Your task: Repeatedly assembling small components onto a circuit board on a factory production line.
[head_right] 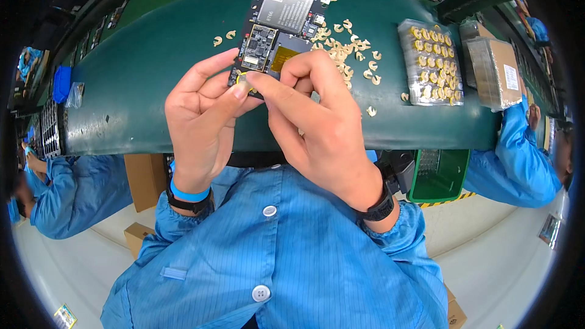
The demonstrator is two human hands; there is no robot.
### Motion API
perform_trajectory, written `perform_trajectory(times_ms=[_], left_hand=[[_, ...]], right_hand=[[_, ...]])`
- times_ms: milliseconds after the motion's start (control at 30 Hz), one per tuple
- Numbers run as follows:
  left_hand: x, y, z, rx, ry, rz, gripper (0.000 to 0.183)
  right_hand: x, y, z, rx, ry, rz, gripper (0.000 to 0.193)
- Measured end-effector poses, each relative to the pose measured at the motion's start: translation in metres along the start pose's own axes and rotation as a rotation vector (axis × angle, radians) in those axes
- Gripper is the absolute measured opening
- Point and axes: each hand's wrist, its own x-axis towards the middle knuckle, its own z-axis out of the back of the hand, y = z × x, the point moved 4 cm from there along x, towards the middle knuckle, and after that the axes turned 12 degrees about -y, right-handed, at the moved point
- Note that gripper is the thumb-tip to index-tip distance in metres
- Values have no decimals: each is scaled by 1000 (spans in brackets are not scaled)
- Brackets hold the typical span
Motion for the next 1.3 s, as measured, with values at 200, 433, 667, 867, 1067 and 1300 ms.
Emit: perform_trajectory(times_ms=[200,433,667,867,1067,1300], left_hand=[[-1,2,2,6,3,25,41],[7,5,3,-65,-20,36,42],[25,24,6,-104,10,109,48],[25,8,23,-3,-27,53,56],[22,4,45,57,2,78,50],[12,0,56,158,-47,78,35]], right_hand=[[-4,-5,-3,40,-7,-49,41],[-8,-29,10,6,-285,-285,19],[15,-66,-16,436,37,-862,15],[116,-169,-8,182,-44,-741,13],[177,-295,-16,-234,-83,-695,23],[167,-328,63,-1165,-107,-620,61]])
